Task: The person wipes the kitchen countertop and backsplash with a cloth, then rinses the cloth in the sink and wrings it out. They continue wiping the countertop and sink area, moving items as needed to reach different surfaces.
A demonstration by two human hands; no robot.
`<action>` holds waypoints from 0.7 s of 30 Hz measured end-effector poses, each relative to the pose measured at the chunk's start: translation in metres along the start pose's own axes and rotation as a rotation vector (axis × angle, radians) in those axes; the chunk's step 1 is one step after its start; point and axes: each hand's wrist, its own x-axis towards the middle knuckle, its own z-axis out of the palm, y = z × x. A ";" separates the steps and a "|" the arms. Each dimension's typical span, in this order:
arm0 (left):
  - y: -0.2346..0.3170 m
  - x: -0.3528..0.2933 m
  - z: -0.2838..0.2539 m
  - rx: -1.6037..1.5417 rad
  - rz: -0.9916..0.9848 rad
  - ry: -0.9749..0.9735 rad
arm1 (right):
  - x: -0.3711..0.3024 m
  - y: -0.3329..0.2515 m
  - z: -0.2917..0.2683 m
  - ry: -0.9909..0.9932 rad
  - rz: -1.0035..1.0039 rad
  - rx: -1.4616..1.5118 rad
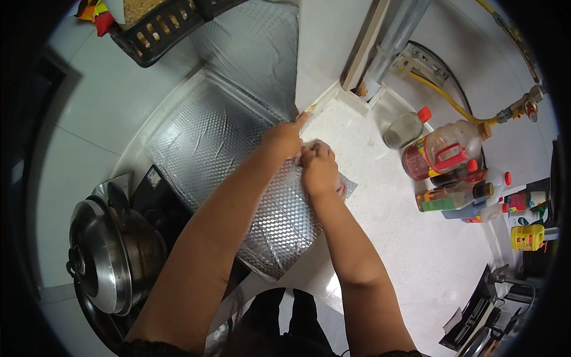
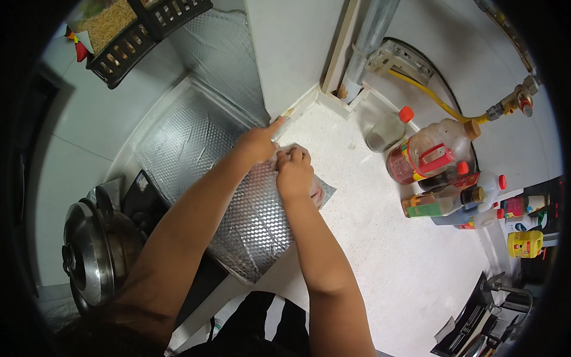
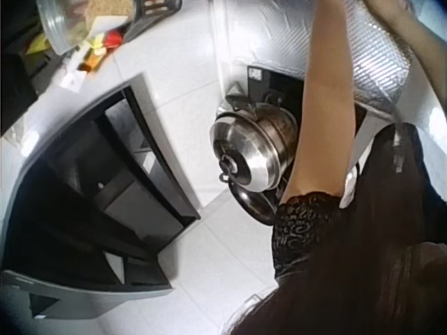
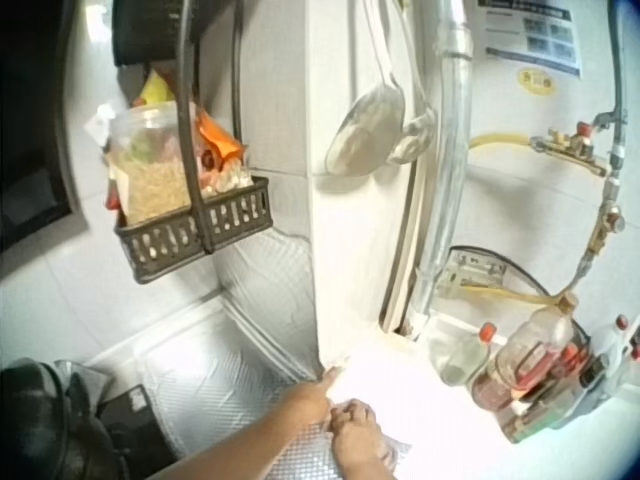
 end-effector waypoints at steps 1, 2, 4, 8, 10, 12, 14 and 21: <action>-0.002 -0.009 -0.003 -0.020 0.015 0.020 | -0.013 0.000 -0.002 -0.019 -0.060 0.010; -0.010 -0.022 0.004 -0.046 0.047 0.168 | -0.028 -0.002 -0.005 -0.037 -0.121 0.020; -0.028 -0.057 0.017 -0.134 0.060 0.350 | -0.065 -0.009 -0.015 0.020 -0.374 -0.042; -0.058 -0.128 0.050 -0.101 -0.089 0.411 | -0.099 -0.008 -0.025 -0.155 -0.514 0.224; -0.065 -0.148 0.056 0.204 -0.156 0.305 | -0.071 0.002 -0.008 -0.129 -0.416 0.158; -0.060 -0.152 0.049 0.253 -0.187 0.121 | -0.013 -0.002 -0.004 -0.135 -0.150 0.076; -0.055 -0.141 0.040 0.311 -0.140 -0.031 | 0.005 -0.004 0.006 0.014 -0.140 0.092; -0.075 -0.154 0.024 0.369 -0.144 -0.058 | -0.103 -0.057 -0.005 -0.151 -0.543 0.234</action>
